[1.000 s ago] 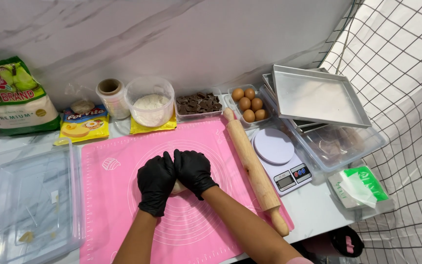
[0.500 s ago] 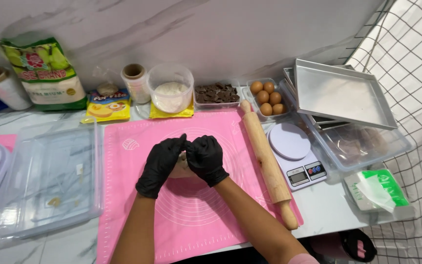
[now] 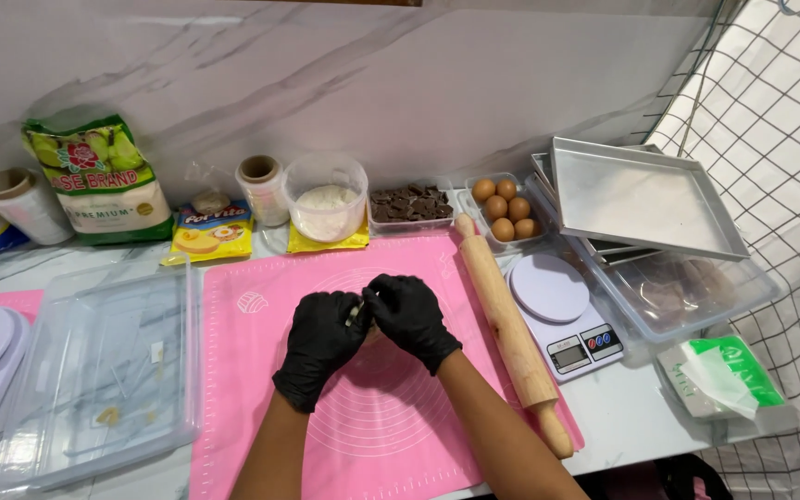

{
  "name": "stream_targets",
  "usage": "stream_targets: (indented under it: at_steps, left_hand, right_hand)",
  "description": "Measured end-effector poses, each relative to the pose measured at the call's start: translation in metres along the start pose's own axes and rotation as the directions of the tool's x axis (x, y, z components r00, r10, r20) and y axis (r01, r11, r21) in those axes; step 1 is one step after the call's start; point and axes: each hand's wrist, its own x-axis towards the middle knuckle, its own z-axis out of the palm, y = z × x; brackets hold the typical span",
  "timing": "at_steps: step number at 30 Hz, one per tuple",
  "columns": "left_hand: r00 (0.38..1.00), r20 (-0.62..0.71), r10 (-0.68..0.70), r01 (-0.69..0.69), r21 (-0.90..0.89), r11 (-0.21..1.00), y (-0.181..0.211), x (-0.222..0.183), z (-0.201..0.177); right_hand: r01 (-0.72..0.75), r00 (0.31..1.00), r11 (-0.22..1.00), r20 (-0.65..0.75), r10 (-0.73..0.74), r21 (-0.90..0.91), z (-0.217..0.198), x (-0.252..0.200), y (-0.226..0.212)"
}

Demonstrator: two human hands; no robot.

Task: Portioning and shaping dough balls using a scraper and a digital scale on a silicone mat.

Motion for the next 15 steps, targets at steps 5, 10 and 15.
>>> stream_targets:
  at_steps: [5, 10, 15]
  left_hand:
    - [0.834, 0.457, -0.308, 0.357, -0.021, 0.934, 0.022, 0.016, -0.036]
    - [0.722, 0.290, -0.629, 0.644, 0.050, 0.763, 0.042, 0.022, -0.041]
    - [0.708, 0.191, -0.679, 0.685, 0.047, 0.727, 0.046, 0.026, -0.024]
  right_hand:
    - [-0.125, 0.983, 0.987, 0.149, 0.110, 0.101, -0.016, -0.001, -0.008]
    - [-0.178, 0.978, 0.983, -0.117, 0.172, -0.044, 0.016, -0.003, 0.013]
    - [-0.093, 0.942, 0.899, 0.255, 0.218, -0.428, 0.058, -0.027, 0.035]
